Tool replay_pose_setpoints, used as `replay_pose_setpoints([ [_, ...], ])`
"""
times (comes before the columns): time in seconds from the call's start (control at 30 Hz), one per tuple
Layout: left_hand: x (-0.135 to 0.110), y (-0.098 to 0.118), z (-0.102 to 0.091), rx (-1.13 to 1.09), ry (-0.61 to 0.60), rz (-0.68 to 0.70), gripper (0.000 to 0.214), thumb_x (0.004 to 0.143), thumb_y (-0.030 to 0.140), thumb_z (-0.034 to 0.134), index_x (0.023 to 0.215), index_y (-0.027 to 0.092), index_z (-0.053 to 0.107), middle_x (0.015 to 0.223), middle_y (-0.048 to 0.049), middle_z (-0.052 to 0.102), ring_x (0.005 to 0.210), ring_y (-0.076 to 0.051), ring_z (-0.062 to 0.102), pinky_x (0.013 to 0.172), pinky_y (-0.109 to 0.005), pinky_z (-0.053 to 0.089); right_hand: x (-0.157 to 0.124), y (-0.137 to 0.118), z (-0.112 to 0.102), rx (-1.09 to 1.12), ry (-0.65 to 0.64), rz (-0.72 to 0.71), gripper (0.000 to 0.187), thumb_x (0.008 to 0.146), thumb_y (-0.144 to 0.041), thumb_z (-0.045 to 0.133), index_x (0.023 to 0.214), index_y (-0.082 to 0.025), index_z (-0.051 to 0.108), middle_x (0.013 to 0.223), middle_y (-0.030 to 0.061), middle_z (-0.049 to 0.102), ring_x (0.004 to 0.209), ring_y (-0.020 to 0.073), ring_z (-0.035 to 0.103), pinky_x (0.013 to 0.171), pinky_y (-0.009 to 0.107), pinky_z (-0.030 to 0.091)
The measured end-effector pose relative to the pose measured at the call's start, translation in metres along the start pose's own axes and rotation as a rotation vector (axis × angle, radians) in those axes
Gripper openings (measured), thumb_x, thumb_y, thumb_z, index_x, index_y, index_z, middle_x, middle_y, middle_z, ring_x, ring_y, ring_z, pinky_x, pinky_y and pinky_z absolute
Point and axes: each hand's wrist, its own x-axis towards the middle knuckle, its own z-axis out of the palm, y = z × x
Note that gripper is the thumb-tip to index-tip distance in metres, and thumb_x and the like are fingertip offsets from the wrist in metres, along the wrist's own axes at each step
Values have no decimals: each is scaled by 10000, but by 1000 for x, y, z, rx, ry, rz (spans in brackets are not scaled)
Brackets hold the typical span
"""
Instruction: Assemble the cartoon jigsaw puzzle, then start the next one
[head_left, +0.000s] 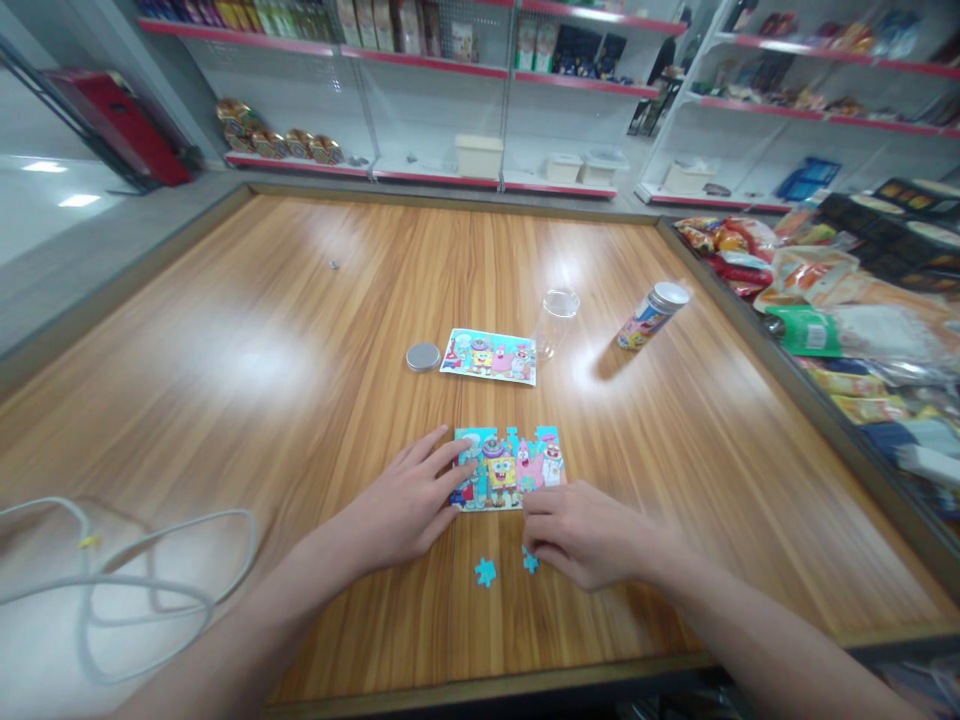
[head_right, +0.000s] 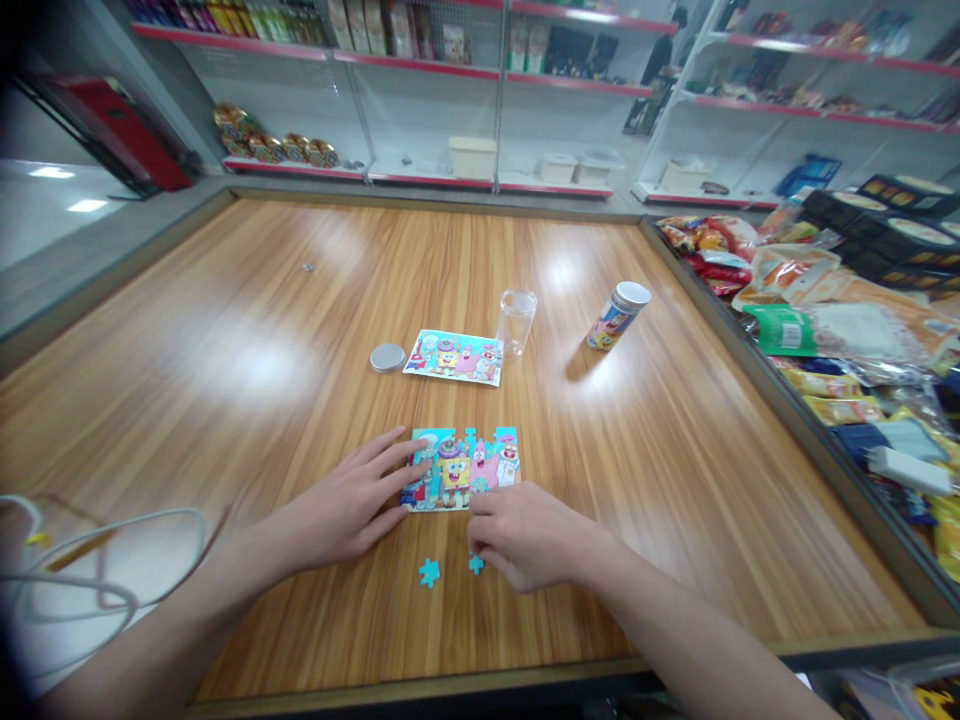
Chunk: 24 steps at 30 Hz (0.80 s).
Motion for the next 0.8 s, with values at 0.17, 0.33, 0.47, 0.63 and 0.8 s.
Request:
replay_pose_setpoints([
  [0.17, 0, 1, -1, -5, -5, 5, 471, 910, 184, 569, 1379, 216, 532, 1521, -121, 436, 1492, -365, 288, 1203, -606, 344, 2, -3, -2, 9, 0, 12, 133, 871, -281, 671, 963, -188, 650, 945, 27, 658, 828, 164, 610, 662, 289, 411],
  [0.33, 0, 3, -2, -23, 23, 20, 463, 900, 182, 584, 1360, 222, 548, 1505, -120, 455, 1479, -367, 316, 1200, -595, 358, 3, -6, -1, -14, -20, 26, 62, 888, -258, 655, 886, -196, 653, 908, 15, 653, 814, 161, 610, 639, 290, 373],
  [0.47, 1, 4, -5, -20, 4, 16, 451, 900, 185, 588, 1349, 208, 555, 1495, -127, 457, 1475, -368, 319, 1208, -588, 349, 2, -6, -1, -37, -1, 40, 80, 897, -265, 650, 923, -190, 640, 942, 31, 660, 832, 171, 612, 648, 292, 372],
  [0.63, 0, 5, -6, -26, 1, 20, 440, 911, 185, 574, 1350, 209, 550, 1482, -124, 463, 1470, -360, 326, 1213, -579, 345, 1, -4, -4, -27, 16, 52, 173, 901, -320, 669, 989, -178, 625, 983, 52, 662, 834, 177, 614, 653, 287, 389],
  [0.8, 0, 4, -4, -17, -5, 12, 450, 906, 188, 582, 1354, 204, 548, 1494, -132, 448, 1472, -363, 319, 1210, -592, 340, 2, -4, -2, -24, 5, 42, 187, 884, -322, 699, 989, -182, 631, 976, 47, 663, 842, 182, 624, 660, 291, 401],
])
